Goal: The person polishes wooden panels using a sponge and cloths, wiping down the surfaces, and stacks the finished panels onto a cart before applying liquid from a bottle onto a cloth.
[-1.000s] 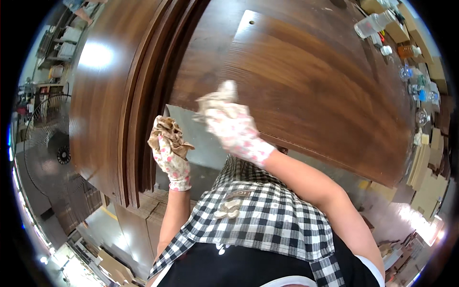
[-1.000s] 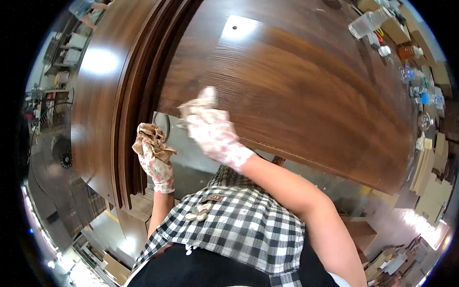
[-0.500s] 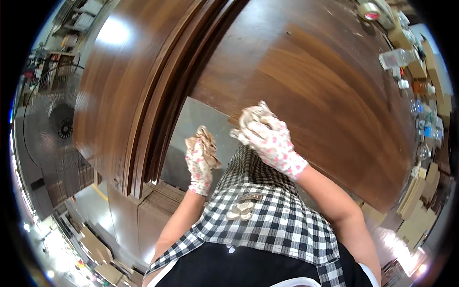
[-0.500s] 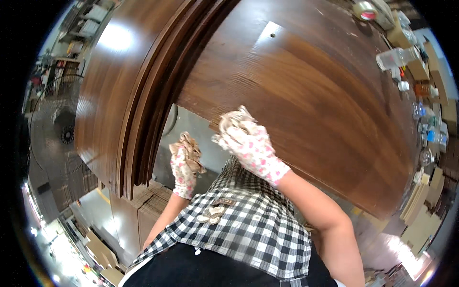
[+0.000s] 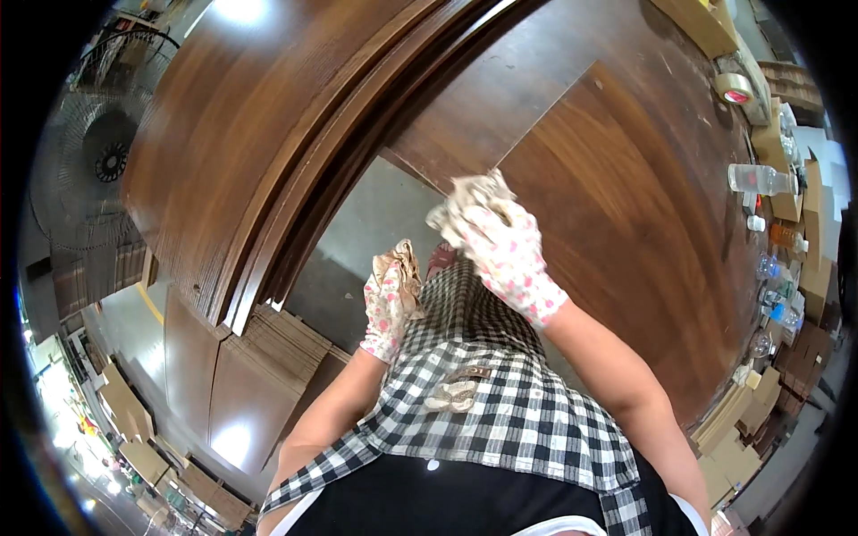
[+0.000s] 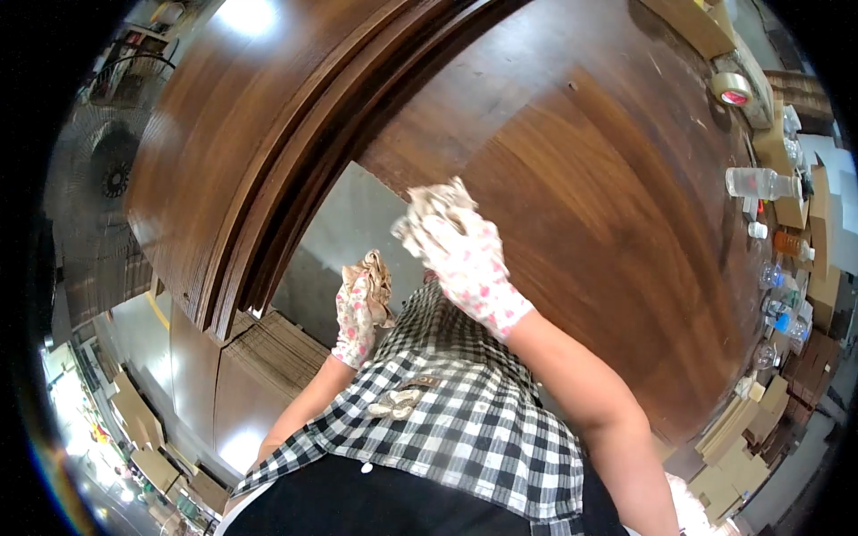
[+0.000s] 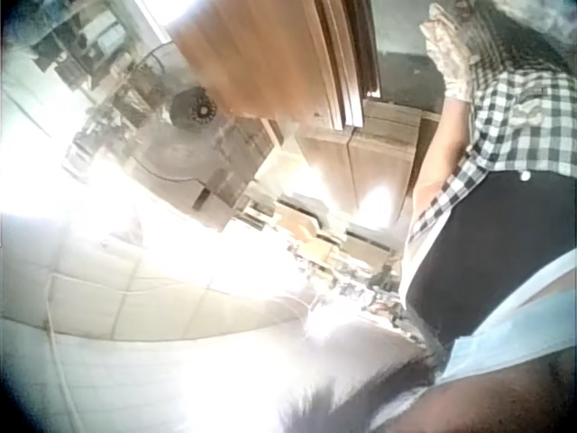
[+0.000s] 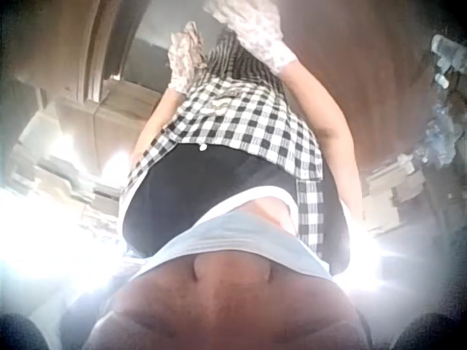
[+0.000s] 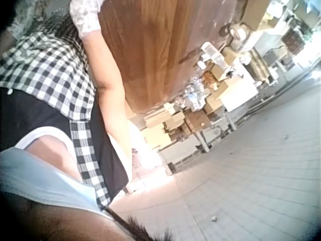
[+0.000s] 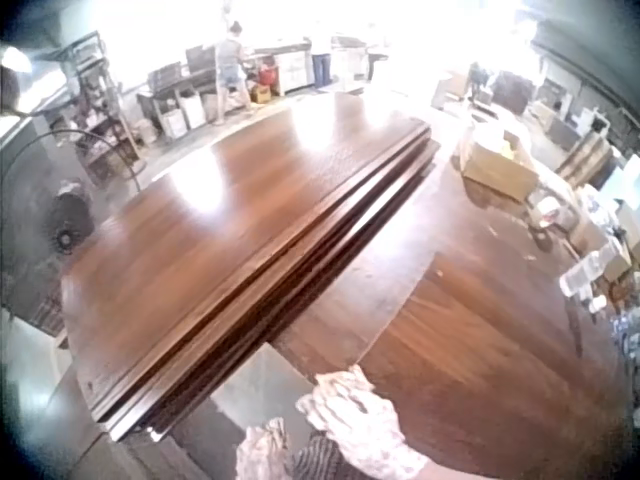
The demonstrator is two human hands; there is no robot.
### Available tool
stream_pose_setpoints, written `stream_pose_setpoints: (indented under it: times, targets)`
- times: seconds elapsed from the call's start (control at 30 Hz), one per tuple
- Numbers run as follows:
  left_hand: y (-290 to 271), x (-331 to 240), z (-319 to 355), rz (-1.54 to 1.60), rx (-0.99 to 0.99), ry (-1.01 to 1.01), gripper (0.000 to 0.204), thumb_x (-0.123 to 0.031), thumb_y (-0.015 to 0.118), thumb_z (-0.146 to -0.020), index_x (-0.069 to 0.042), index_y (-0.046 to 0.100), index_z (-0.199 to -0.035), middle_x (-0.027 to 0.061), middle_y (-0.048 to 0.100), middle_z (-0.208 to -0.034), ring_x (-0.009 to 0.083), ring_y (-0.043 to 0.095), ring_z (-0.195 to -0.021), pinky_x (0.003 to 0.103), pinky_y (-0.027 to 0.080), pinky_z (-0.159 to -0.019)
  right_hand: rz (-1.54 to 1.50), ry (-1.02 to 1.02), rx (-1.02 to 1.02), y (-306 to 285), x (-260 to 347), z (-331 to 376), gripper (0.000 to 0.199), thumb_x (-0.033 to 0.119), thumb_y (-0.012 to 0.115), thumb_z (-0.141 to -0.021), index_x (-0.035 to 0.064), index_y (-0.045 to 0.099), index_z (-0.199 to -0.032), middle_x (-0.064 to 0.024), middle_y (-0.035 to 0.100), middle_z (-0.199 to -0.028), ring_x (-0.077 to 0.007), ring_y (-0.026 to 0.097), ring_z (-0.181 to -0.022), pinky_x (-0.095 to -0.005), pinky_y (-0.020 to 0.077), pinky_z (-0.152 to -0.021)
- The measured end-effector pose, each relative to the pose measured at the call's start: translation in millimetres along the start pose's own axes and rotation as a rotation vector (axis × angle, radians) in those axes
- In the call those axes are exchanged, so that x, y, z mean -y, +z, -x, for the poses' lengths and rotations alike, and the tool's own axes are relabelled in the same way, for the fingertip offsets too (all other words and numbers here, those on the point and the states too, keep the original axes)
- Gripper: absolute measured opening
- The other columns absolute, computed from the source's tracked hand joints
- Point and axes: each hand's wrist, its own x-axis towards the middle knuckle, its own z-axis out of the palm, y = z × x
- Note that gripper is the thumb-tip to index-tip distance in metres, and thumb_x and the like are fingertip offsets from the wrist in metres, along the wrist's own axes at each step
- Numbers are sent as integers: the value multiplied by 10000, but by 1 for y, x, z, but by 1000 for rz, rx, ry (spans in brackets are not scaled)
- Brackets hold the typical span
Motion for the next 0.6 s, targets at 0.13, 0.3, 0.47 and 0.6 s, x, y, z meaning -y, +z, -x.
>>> stream_pose_setpoints:
  times: [0.13,0.3,0.47,0.6]
  targets:
    - [-5,12,-2,34,-4,1,359,-247,515,-942,-14,506,-1214,56,589,-1072,135,591,-915,268,496,-755,170,-35,-38,18,-41,43,197,173,555,-797,139,622,-980,-64,594,-1007,-288,540,-942,-466,430,-829]
    - [-1,5,4,-7,-18,-51,360,-215,492,-951,-8,483,-1246,67,573,-1129,156,585,-961,276,495,-798,78,109,-4,7,13,-38,385,166,599,-684,175,633,-1068,-45,565,-1092,-332,459,-1078,-462,415,-819]
    - [0,-5,-5,37,-104,166,310,-157,485,-950,14,516,-1206,74,616,-1053,149,603,-880,257,501,-733,20,-117,-358,-49,-13,-13,242,189,624,-819,112,640,-1048,-74,578,-1133,-266,523,-1063,-406,435,-894]
    - [3,-43,-11,-6,-134,297,285,-131,444,-948,-15,529,-1194,71,614,-1065,140,606,-903,256,501,-737,283,423,-769,-137,-71,99,150,109,566,-895,28,624,-1007,-111,601,-1060,-224,562,-1053,-369,470,-903]
